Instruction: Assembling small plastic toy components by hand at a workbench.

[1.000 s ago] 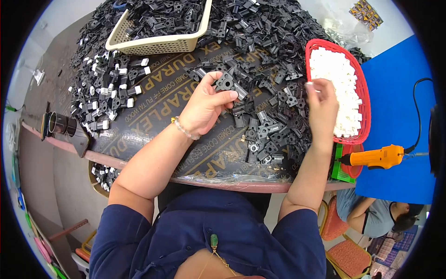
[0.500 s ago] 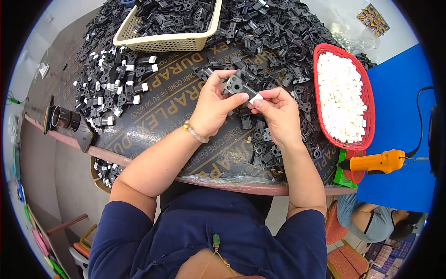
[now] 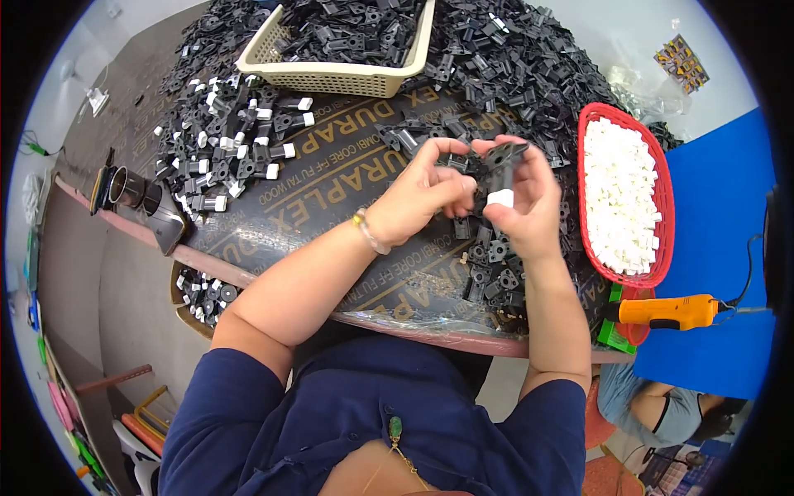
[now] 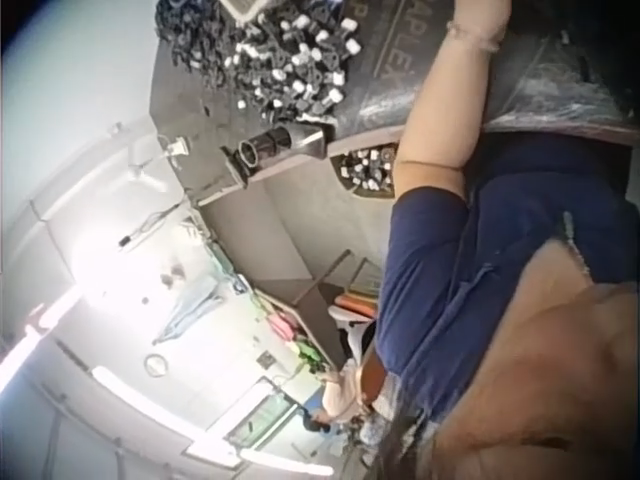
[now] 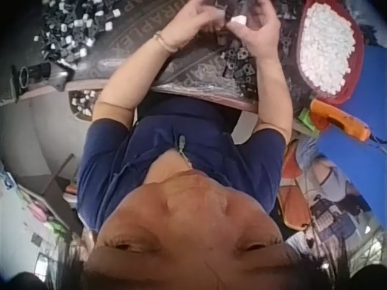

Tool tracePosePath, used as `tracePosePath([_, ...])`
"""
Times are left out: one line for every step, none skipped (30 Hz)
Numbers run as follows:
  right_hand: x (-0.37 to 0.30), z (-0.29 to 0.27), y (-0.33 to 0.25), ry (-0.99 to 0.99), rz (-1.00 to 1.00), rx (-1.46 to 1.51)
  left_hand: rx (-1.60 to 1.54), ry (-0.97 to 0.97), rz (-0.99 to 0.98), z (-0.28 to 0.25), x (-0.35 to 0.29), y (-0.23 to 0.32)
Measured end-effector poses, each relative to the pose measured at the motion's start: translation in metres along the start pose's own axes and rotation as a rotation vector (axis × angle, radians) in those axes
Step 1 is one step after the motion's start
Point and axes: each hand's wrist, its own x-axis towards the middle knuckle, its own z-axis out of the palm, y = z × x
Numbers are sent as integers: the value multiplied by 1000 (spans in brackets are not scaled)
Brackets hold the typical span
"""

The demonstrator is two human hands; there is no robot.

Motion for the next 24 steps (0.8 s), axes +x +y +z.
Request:
tracePosePath([6, 1, -7, -18, 8, -91, 166, 141, 68, 3, -2, 1])
tracePosePath([11, 0, -14, -32, 15, -185, 165, 140, 71, 0, -1, 0])
tracePosePath([16, 6, -17, -60, -4, -223, 777, 166, 267, -3, 1, -1])
tracePosePath([22, 12, -19, -111, -15, -290, 1389, 183, 462, -5, 2, -2])
tracePosePath([34, 25, -25, -221, -5, -424, 1337, 165, 302, -6, 2, -2])
tracePosePath([43, 37, -32, -322, 3, -571, 1484, 21, 113, 1, -3, 14])
tracePosePath([52, 48, -26, -424, -31, -692, 1372, 70, 305, -8, -1, -4])
tracePosePath([65, 62, -20, -611, 1, -836, 1261, 132, 486, -19, -4, -20])
tracePosePath([79, 74, -15, -773, 174, -773, 1367, 121, 361, -14, -8, -18])
tracePosePath([88, 86, -3, -839, 103, -774, 1554, 73, 342, -10, -10, -19])
tracePosePath([103, 101, -7, -882, 178, -717, 1611, 45, 328, -13, -7, -19])
tracePosePath([114, 107, 20, -725, 31, -570, 1660, -5, 340, -10, 5, -20])
tracePosePath([128, 126, 33, -570, -187, -460, 1527, 82, 396, -22, 12, -30])
tracePosePath([135, 138, 17, -419, -203, -501, 1528, 84, 388, -34, 15, -39])
tracePosePath([143, 142, 12, -351, -250, -248, 1521, 153, 484, -40, 17, -44])
tracePosePath([146, 138, 5, -308, -282, -181, 1509, 221, 582, -46, 20, -48])
tracePosePath([144, 129, -6, -292, -253, -243, 1441, 251, 581, -46, 23, -44])
tracePosePath([137, 114, -16, -274, -221, -305, 1432, 236, 586, -41, 21, -36])
tracePosePath([127, 98, -24, -236, -259, -438, 1431, 227, 527, -37, 15, -27])
tracePosePath([120, 78, -25, -188, -389, -604, 1428, 210, 480, -30, 11, -17])
tracePosePath([111, 57, -26, -157, -396, -705, 1404, 229, 489, -27, 10, -13])
tracePosePath([100, 35, -29, -126, -401, -806, 1391, 210, 502, -20, 8, -8])
tracePosePath([85, 13, -37, -63, -267, -883, 1331, 246, 506, -11, 6, -1])
tracePosePath([72, -6, -44, -5, -133, -948, 1274, 289, 505, -8, 4, 3])
